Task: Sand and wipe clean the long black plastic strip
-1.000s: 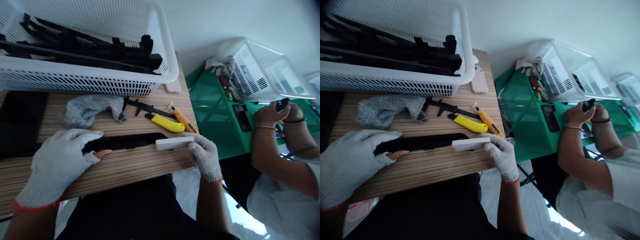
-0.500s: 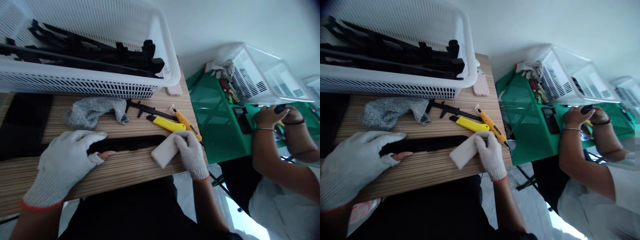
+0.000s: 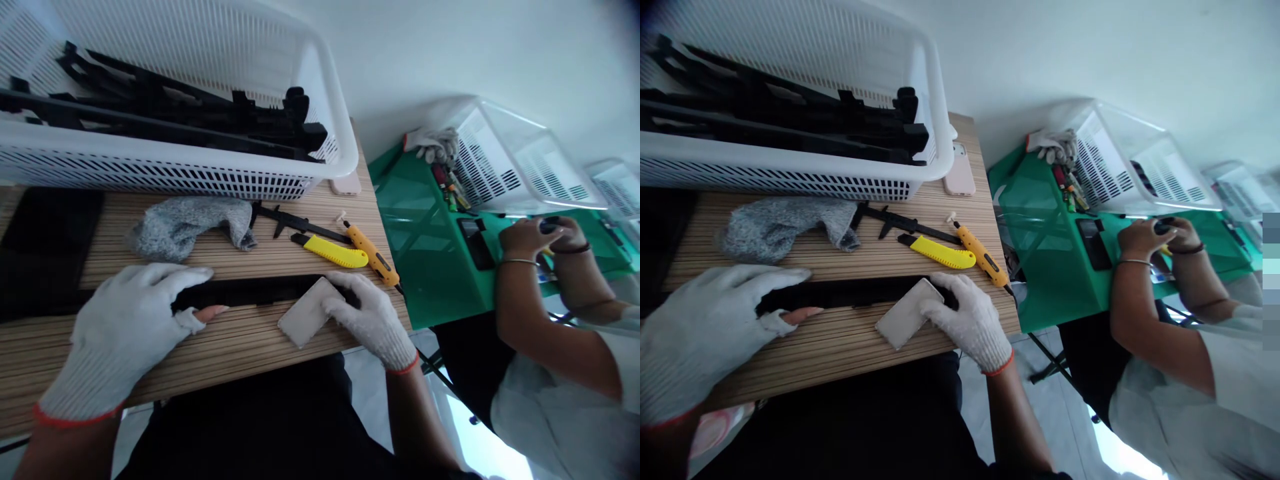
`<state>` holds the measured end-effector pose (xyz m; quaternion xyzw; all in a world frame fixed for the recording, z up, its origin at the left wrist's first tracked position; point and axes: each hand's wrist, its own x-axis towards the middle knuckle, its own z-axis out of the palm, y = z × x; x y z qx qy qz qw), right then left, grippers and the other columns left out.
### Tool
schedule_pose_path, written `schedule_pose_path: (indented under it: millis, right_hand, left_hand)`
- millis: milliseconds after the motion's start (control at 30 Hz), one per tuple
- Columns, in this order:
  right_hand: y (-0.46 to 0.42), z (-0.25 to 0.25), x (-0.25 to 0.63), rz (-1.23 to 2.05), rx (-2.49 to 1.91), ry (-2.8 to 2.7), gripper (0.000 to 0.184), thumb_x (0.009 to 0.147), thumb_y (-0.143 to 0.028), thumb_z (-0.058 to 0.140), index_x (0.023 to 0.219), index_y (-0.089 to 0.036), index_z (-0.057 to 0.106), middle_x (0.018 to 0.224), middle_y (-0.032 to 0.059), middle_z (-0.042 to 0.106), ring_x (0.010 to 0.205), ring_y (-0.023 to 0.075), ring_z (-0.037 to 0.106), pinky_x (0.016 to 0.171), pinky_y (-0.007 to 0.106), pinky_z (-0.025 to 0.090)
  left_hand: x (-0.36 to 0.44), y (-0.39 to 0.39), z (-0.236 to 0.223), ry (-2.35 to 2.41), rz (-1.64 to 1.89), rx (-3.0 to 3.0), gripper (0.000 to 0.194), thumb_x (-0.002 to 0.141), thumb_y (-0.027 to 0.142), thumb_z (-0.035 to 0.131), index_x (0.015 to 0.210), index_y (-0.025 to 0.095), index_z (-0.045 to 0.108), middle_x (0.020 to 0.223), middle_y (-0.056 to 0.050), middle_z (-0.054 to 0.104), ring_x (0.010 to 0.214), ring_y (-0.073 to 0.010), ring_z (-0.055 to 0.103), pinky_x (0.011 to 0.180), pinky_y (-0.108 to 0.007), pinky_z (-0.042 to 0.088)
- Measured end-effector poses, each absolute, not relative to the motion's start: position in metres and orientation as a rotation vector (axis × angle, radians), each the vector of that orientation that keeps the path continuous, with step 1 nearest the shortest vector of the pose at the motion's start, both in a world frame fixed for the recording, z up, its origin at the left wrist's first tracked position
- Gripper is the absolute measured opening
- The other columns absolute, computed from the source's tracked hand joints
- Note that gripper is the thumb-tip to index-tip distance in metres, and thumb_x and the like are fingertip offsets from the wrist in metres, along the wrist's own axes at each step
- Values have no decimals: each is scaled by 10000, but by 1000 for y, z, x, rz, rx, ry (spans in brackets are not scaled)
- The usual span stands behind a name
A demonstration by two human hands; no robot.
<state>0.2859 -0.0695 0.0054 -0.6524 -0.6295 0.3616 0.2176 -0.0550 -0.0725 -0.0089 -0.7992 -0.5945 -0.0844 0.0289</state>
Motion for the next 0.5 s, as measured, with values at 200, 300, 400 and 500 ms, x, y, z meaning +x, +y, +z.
schedule_pose_path:
  millis: [200,300,400,500]
  right_hand:
    - [-69,7,283,1037,-1761,-1742,274,909,-428,710,1123,-273,784,1163,38,782,1113,258,740,1011,446,564]
    - [-70,5,283,996,-1720,-1738,250,904,-413,721,1098,-269,786,1160,42,776,1113,251,736,999,425,567]
    - [-71,3,283,968,-1694,-1743,229,900,-383,721,1089,-271,785,1151,41,772,1096,242,733,982,405,573]
    - [-72,1,282,947,-1675,-1744,206,893,-355,721,1072,-273,781,1150,36,768,1089,234,726,979,393,572]
  left_hand:
    - [-54,-71,-8,-1763,-275,-2431,979,1021,772,77,1071,159,839,1004,-171,816,816,-375,758,657,-478,572]
    - [-55,-71,-8,-1765,-275,-2431,996,1018,768,52,1066,163,842,990,-171,817,790,-373,758,643,-478,573]
    - [-56,-72,-9,-1797,-272,-2439,1005,1013,775,47,1093,160,839,1007,-169,821,799,-374,759,651,-485,575]
    - [-56,-72,-10,-1840,-239,-2481,1031,991,802,37,1120,161,834,1043,-166,823,848,-386,759,689,-506,579]
